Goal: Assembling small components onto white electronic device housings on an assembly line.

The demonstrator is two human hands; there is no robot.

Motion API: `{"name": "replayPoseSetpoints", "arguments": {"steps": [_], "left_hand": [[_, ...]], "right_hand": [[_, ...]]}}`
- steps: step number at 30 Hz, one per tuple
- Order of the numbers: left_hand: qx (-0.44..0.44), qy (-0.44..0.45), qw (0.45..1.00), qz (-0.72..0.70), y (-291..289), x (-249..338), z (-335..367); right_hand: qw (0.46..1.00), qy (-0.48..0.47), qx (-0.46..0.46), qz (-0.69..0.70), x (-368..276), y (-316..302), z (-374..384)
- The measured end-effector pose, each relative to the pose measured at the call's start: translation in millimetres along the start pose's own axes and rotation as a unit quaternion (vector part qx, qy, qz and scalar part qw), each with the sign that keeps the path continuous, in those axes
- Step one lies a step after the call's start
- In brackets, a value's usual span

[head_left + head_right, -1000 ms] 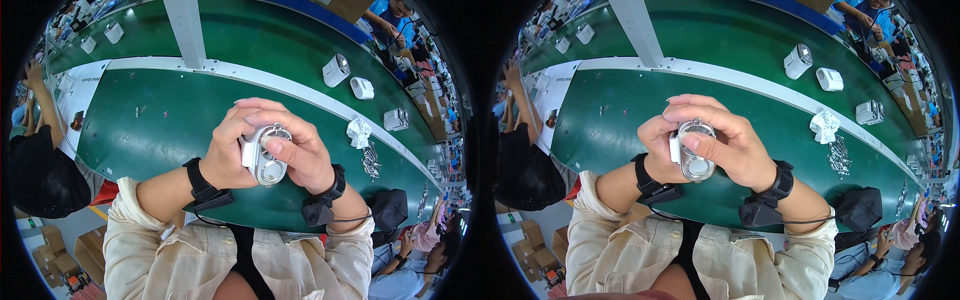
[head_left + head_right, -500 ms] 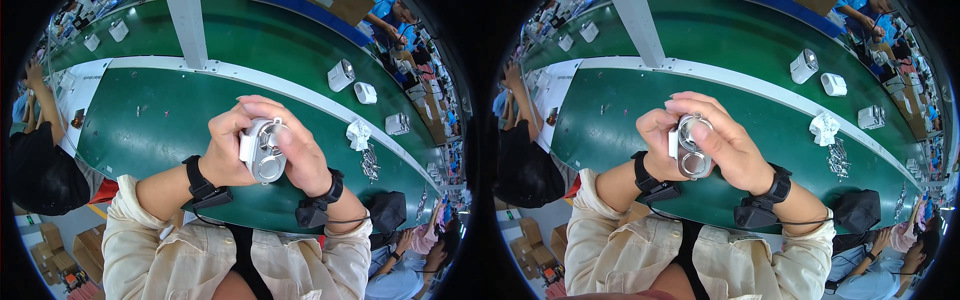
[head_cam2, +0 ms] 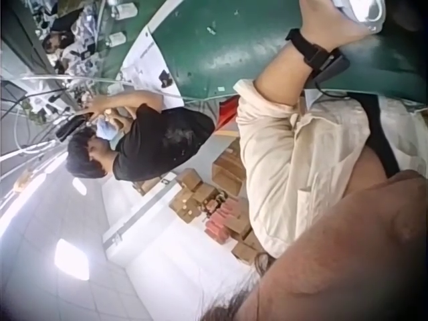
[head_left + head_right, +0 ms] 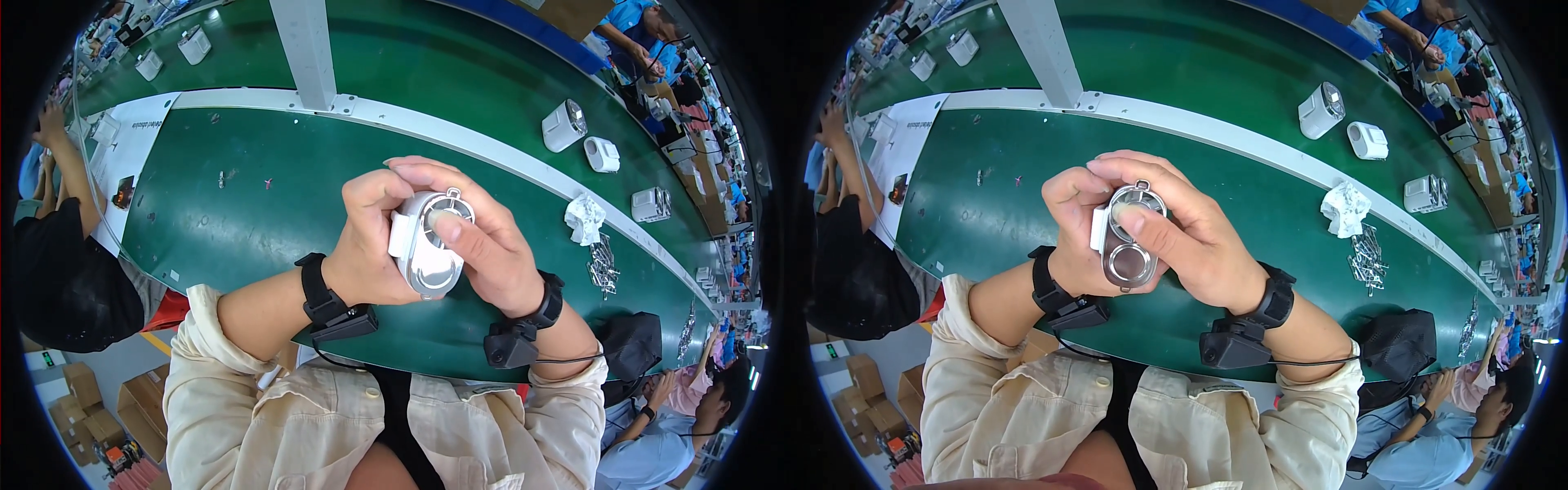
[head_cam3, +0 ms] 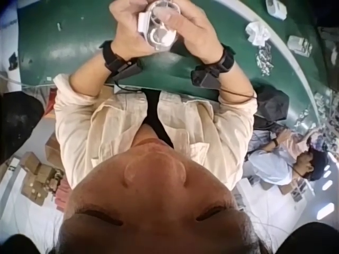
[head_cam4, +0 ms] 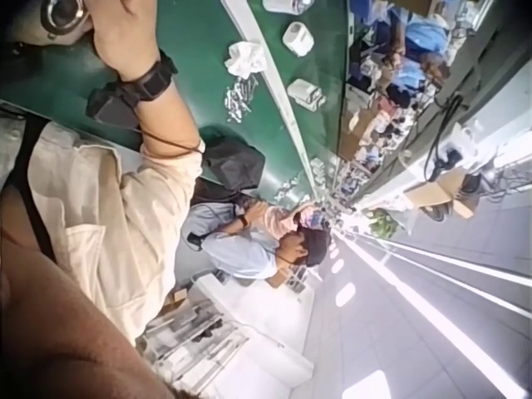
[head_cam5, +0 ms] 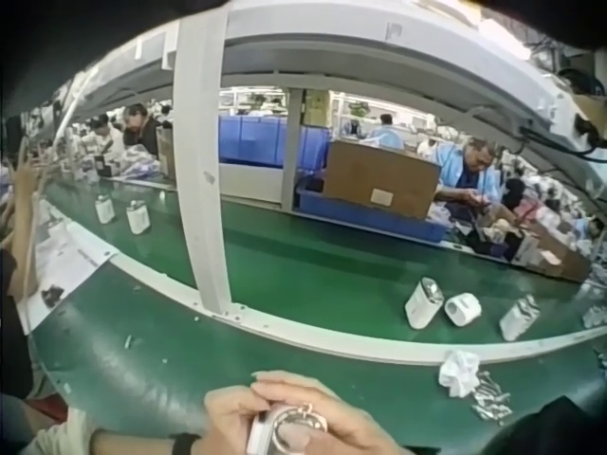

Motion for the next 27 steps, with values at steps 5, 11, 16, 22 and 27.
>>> {"name": "replayPoseSetpoints", "arguments": {"steps": [5,11,16,22,27], "left_hand": [[0.004,-0.008,1.0,-0.014,1.6,-3.6,0.6],[-0.027,-0.024,0.999,-0.003,1.8,-6.5,-2.7],[-0.022,-0.128,0.991,-0.022,10.5,-14.2,-6.5],[-0.016,-0.151,0.973,0.173,-5.3,-11.1,4.5],[-0.018,-0.17,0.98,0.102,1.6,-14.5,3.0]], "right_hand": [[0.988,0.04,0.064,0.133,-2.6,10.8,1.7],[0.991,0.03,0.083,0.1,5.8,4.9,-0.9],[0.967,0.098,0.123,0.201,12.2,-5.1,7.2],[0.97,-0.007,0.243,0.002,20.8,-81.3,63.6],[0.864,-0.06,0.399,-0.301,34.0,-178.3,99.9]]}}
Point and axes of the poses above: each hand's wrist, its own z-axis towards the middle knuckle, its own y-axis out of the palm, x = y × z, the point moved 1 cm from there along z, towards the middle knuckle, and after that the axes turned 10 degrees about z, right-handed, at the moved point
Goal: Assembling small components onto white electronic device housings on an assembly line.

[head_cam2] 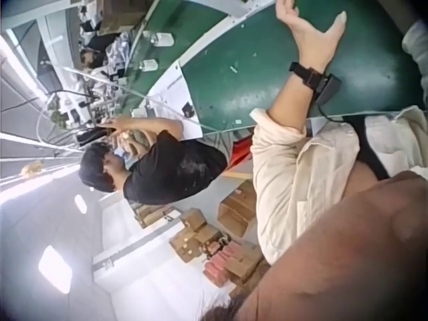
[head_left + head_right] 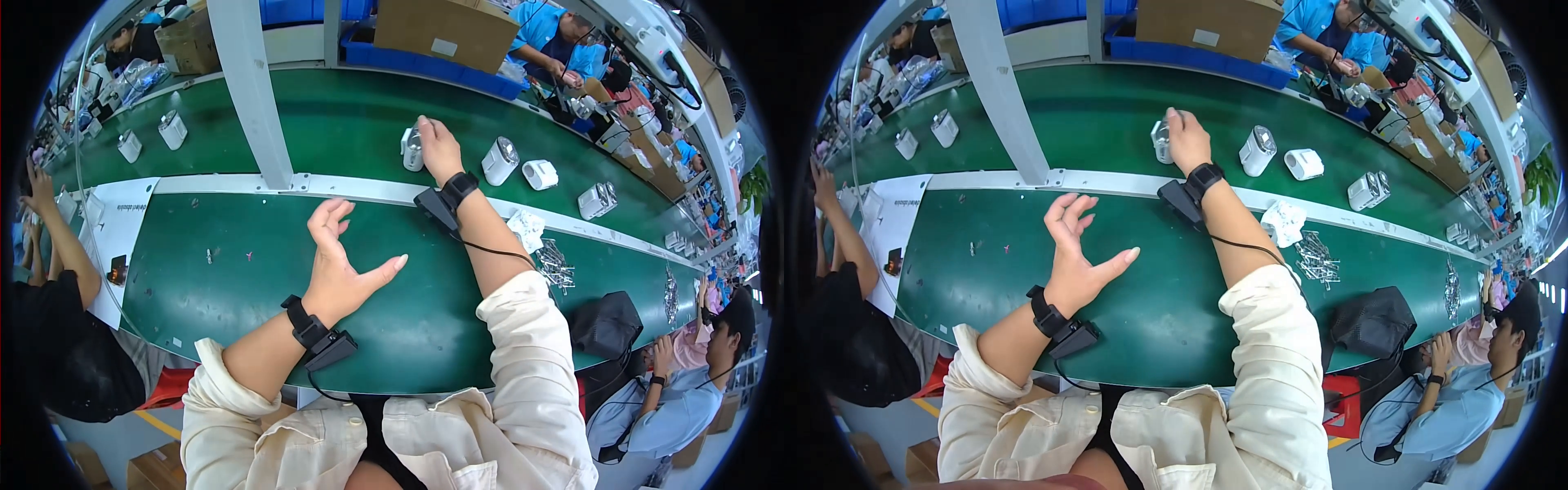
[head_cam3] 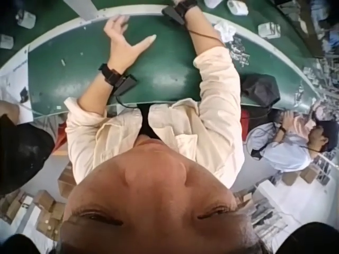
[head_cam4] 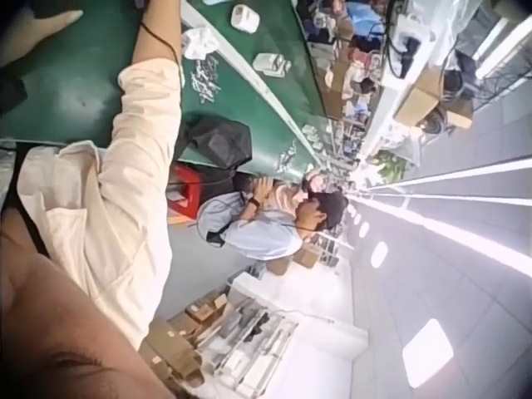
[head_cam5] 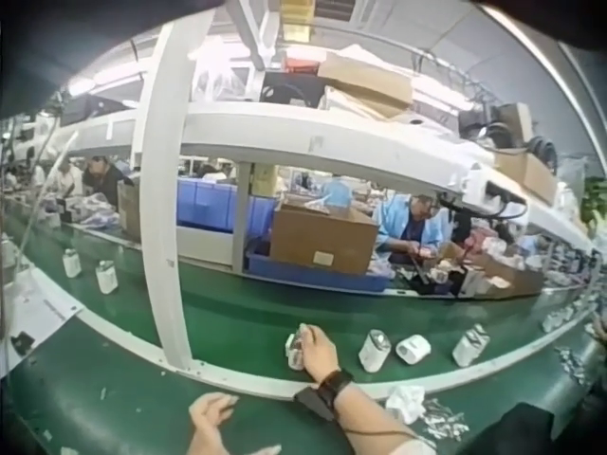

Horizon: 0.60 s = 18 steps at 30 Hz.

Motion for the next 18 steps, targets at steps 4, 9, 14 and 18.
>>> {"name": "replayPoseSetpoints", "arguments": {"steps": [4,9,14,18], "left_hand": [[-0.001,0.007,1.0,-0.016,0.7,0.5,-0.8],[0.005,0.016,0.999,-0.038,-1.1,0.2,-4.7],[-0.013,0.011,0.995,-0.096,3.7,-2.0,-4.1],[-0.08,-0.019,0.992,-0.093,-9.9,-0.1,-3.9]], "right_hand": [[0.931,-0.2,0.082,-0.296,-4.5,-31.3,10.9],[0.714,-0.306,0.256,-0.575,-30.5,-82.3,-19.4],[0.913,0.021,0.149,-0.379,-15.6,-141.8,-18.9],[0.989,0.037,-0.13,-0.062,-63.2,-126.3,-53.2]]}}
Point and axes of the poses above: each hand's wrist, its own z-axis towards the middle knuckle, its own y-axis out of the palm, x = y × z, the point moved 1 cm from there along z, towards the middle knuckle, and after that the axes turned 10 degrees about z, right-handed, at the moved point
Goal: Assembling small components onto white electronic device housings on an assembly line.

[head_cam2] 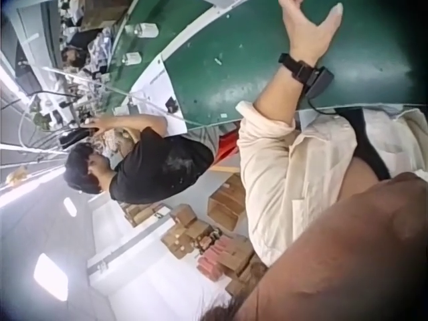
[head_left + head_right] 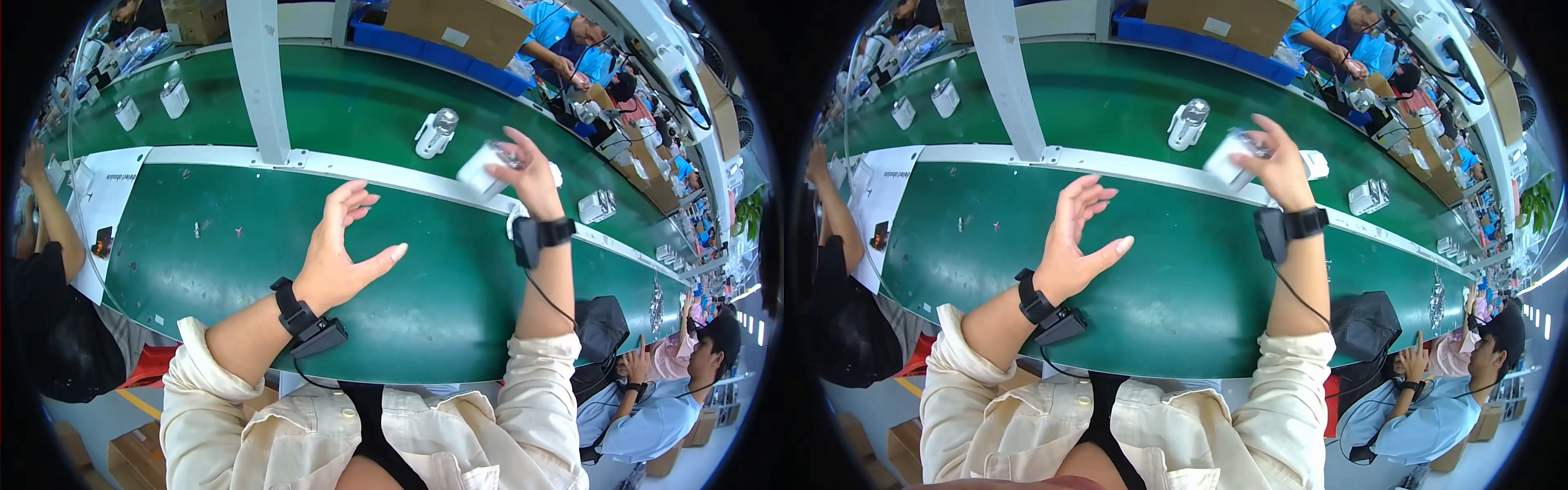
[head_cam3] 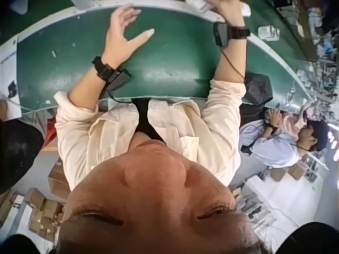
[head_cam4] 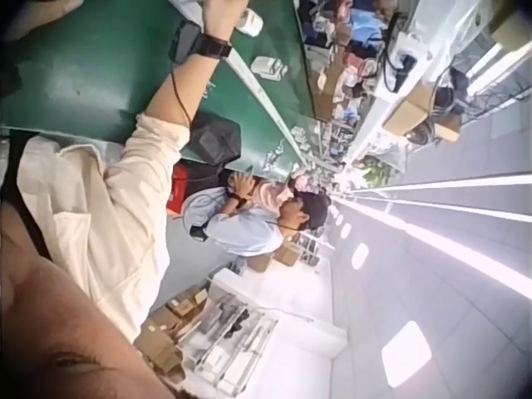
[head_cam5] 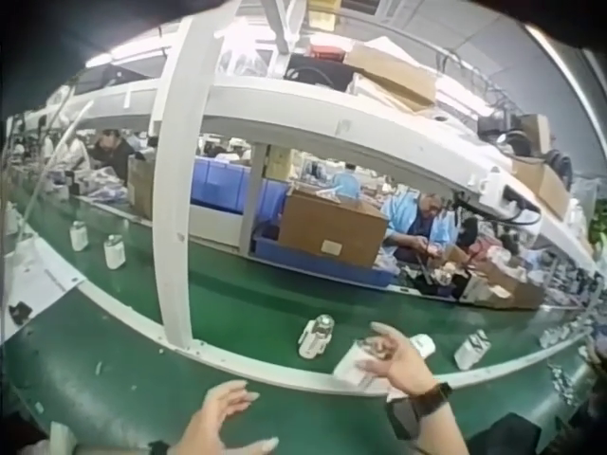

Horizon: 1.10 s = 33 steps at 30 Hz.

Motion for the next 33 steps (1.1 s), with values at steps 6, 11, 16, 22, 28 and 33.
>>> {"name": "replayPoseSetpoints", "arguments": {"steps": [6,11,16,22,28,33], "left_hand": [[-0.146,-0.01,0.955,-0.26,4.2,15.0,0.0],[-0.109,-0.051,0.968,-0.221,-0.3,27.0,-0.9],[0.004,0.044,0.997,-0.06,1.1,20.2,-5.8],[0.012,0.083,0.996,0.007,3.9,18.4,-9.7],[0.058,0.121,0.987,0.09,8.9,20.2,-7.8],[0.085,0.109,0.985,0.1,11.6,16.8,-7.6]], "right_hand": [[0.863,0.008,-0.388,0.322,-78.0,87.1,-79.6],[0.931,-0.197,-0.285,0.116,-91.2,97.1,-87.9],[0.949,-0.268,-0.164,0.005,-101.7,96.9,-91.2],[0.94,-0.301,-0.159,-0.008,-98.6,96.1,-89.3],[0.963,-0.19,-0.19,0.035,-97.7,92.2,-87.5],[0.91,-0.389,-0.088,-0.112,-93.5,104.4,-91.9]]}}
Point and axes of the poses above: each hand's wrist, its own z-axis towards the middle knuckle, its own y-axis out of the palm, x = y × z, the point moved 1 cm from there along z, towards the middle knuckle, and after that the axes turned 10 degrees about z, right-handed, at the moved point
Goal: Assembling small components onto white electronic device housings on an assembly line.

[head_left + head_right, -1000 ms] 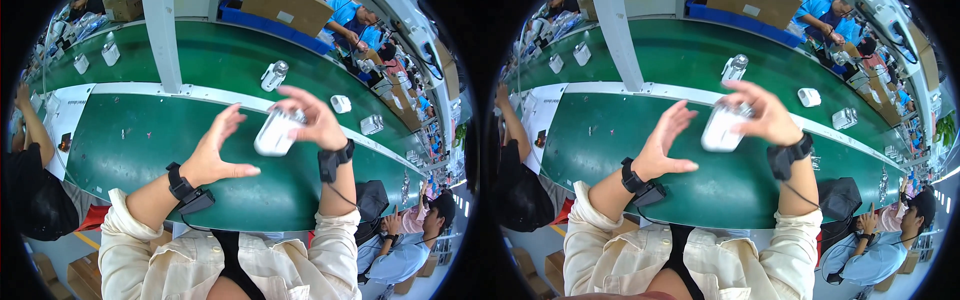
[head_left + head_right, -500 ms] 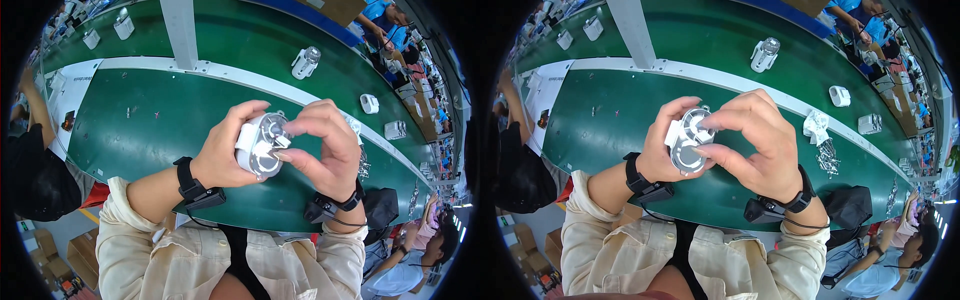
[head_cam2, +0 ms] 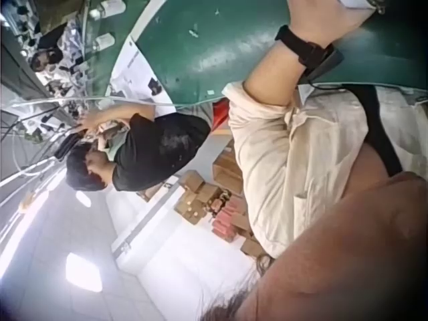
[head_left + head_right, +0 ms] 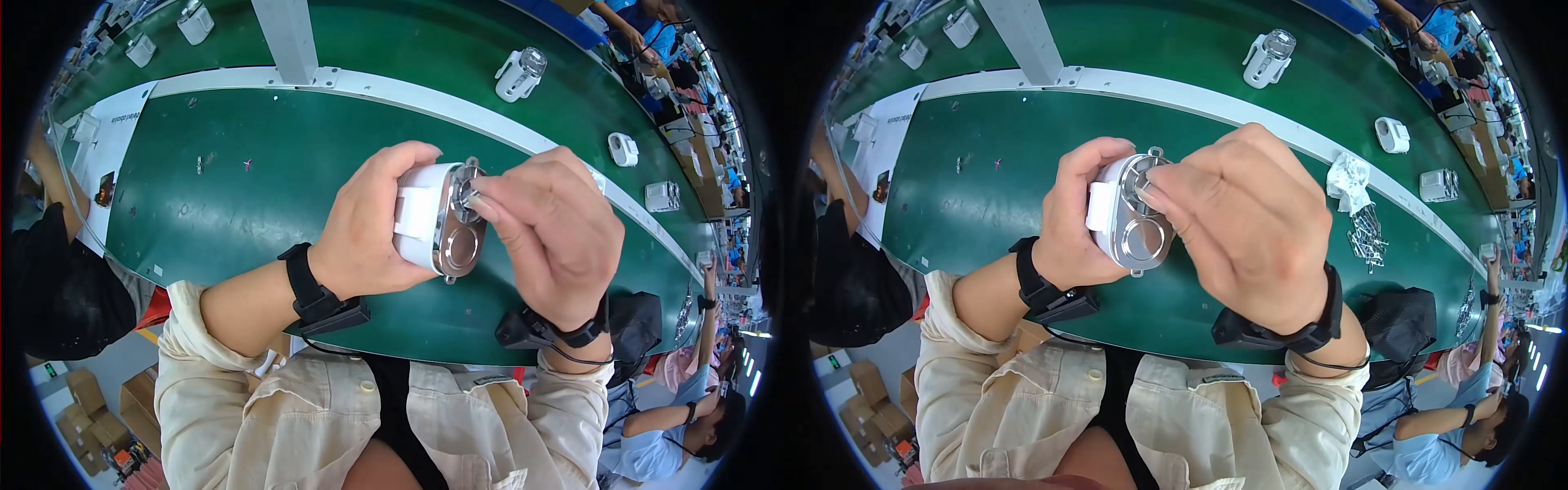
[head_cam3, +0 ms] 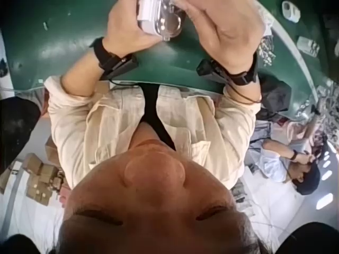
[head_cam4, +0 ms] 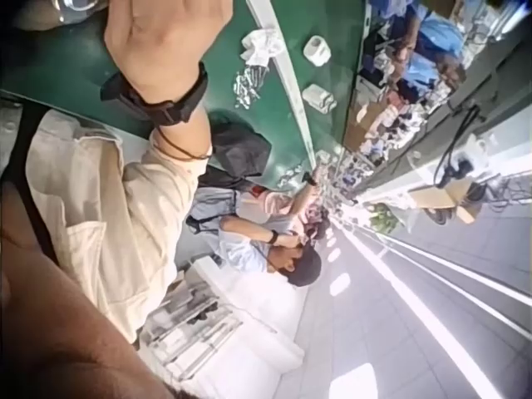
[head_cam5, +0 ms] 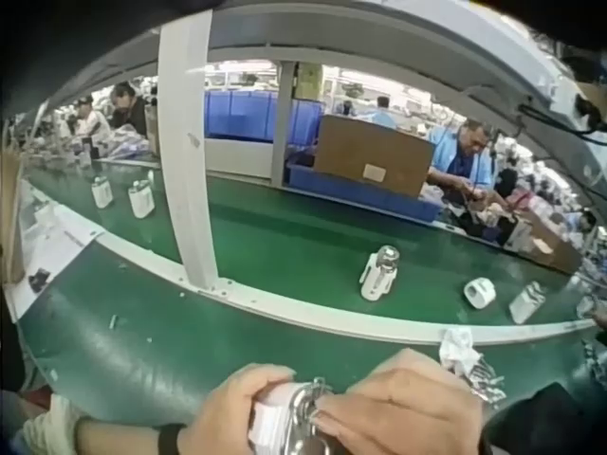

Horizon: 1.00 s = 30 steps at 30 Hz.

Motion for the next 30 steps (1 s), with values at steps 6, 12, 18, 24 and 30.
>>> {"name": "replayPoseSetpoints", "arguments": {"steps": [6,12,18,24,30], "left_hand": [[0.014,-0.014,1.0,0.018,-0.7,3.3,-0.2],[0.008,0.023,0.996,0.084,-3.1,0.8,1.3],[0.017,-0.002,0.998,-0.058,-5.0,-2.5,-2.1],[-0.028,0.033,0.999,-0.033,-5.8,0.1,-1.8],[-0.008,0.002,0.999,-0.052,0.8,-0.9,-5.3]], "right_hand": [[0.992,-0.041,-0.034,-0.111,-13.6,5.8,-0.1],[0.988,0.007,-0.08,-0.129,-17.4,9.9,1.6],[0.929,0.204,0.038,0.306,2.9,17.7,-5.3],[0.794,0.3,-0.004,0.529,6.5,40.5,-14.0],[0.774,0.314,0.022,0.55,2.0,39.5,-16.2]]}}
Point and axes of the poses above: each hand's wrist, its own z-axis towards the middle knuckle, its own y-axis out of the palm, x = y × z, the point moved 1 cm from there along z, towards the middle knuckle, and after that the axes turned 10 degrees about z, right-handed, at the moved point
